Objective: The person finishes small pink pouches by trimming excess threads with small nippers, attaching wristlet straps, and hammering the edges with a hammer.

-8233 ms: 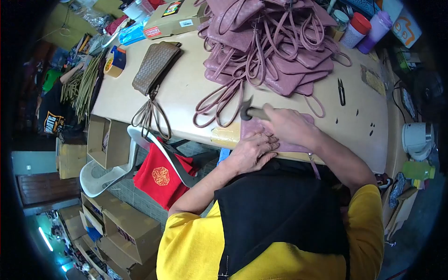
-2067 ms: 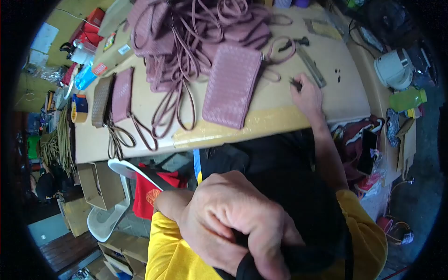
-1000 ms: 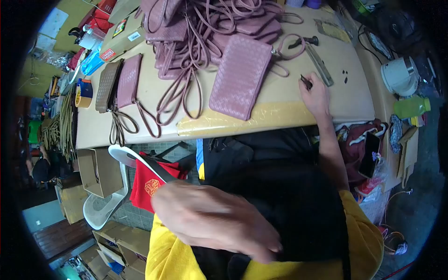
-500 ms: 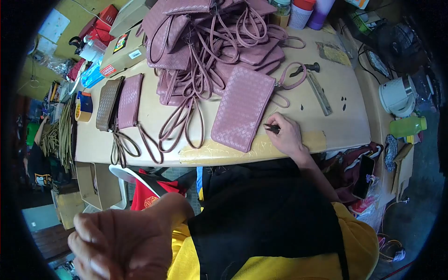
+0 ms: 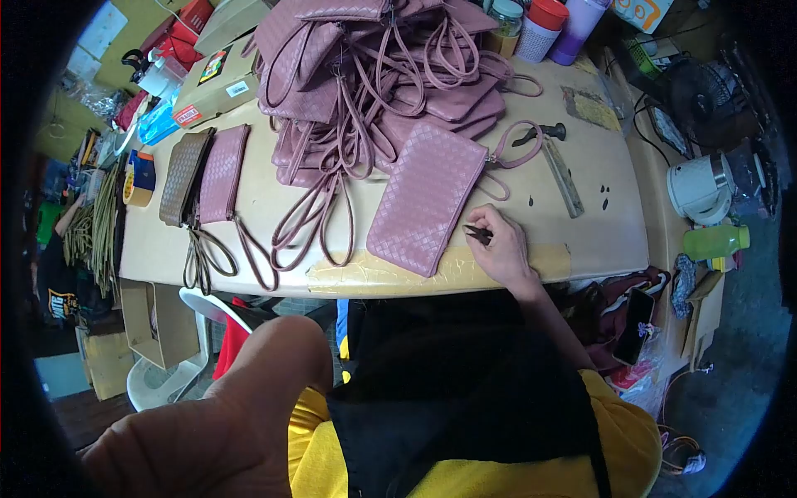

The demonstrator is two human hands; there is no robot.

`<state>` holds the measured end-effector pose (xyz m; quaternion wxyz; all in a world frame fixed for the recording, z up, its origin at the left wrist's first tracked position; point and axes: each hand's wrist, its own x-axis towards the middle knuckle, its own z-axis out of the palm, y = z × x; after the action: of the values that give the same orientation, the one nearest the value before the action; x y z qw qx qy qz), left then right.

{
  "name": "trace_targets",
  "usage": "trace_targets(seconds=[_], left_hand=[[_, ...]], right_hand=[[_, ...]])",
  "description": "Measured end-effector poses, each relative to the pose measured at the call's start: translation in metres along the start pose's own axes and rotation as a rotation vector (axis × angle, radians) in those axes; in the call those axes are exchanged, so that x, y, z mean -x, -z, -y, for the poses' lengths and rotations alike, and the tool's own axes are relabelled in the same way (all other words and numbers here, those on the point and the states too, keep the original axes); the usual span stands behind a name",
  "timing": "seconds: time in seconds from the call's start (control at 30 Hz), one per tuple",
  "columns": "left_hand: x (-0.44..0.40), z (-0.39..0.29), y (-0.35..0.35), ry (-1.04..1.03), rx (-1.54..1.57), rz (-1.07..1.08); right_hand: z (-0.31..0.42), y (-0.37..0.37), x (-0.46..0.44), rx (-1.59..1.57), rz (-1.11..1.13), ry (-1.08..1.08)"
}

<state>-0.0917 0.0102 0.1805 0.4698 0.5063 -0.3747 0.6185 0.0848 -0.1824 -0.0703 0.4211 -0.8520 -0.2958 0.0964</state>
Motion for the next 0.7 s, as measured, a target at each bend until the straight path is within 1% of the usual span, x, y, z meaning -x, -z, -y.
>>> trace_targets(seconds=[0.07, 0.13, 0.17, 0.2, 0.23, 0.27, 0.3, 0.37, 0.4, 0.43, 0.47, 0.5, 0.57, 0.6, 0.63, 0.7], left_hand=[[0.011, 0.011, -0.006, -0.136, -0.179, -0.153], [0.027, 0.02, -0.007, -0.268, -0.354, -0.297], [0.036, 0.023, -0.007, -0.338, -0.441, -0.368], [0.051, 0.024, -0.004, -0.339, -0.437, -0.363], [0.073, 0.026, 0.001, 0.093, -0.53, 0.049], [0.095, 0.027, 0.008, 0.524, -0.595, 0.467], [0.116, 0.034, 0.018, 0.803, -0.546, 0.738], [0.159, 0.042, 0.026, 0.878, -0.73, 1.121], [0.183, 0.039, 0.034, 0.951, -0.725, 1.077], [0.198, 0.036, 0.041, 1.023, -0.721, 1.03], [0.201, 0.037, 0.043, 0.907, -0.741, 0.986], [0.208, 0.035, 0.046, 0.907, -0.748, 0.986], [0.222, 0.032, 0.046, 1.167, -0.448, 0.386], [0.2, 0.038, 0.024, 1.193, -0.389, 0.146], [0.203, 0.045, 0.02, 1.183, -0.392, 0.143], [0.223, 0.057, 0.019, 1.463, 0.002, -0.104]], right_hand=[[0.001, 0.002, -0.005, -0.057, -0.021, -0.045], [0.003, -0.001, -0.021, -0.181, -0.167, 0.142], [0.005, -0.001, -0.029, -0.188, -0.173, 0.141], [0.007, 0.001, -0.036, -0.337, -0.061, 0.08], [0.009, 0.001, -0.042, -0.488, 0.052, 0.016], [0.011, -0.006, -0.046, -0.579, 0.004, 0.08], [0.011, -0.007, -0.049, -0.586, 0.0, 0.081], [0.011, -0.007, -0.053, -0.573, 0.019, 0.066], [0.015, -0.009, -0.054, -0.676, -0.052, 0.07], [0.028, 0.003, -0.051, -0.749, -0.01, -0.083], [0.04, 0.016, -0.048, -0.987, 0.063, -0.11], [0.05, 0.031, -0.045, -1.22, 0.141, -0.136], [0.074, 0.057, -0.044, -1.303, 0.162, -0.029], [0.076, 0.069, -0.041, -1.249, 0.21, 0.058], [0.08, 0.069, -0.039, -1.246, 0.215, 0.068], [0.086, 0.064, -0.036, -0.388, 0.069, 0.161]])
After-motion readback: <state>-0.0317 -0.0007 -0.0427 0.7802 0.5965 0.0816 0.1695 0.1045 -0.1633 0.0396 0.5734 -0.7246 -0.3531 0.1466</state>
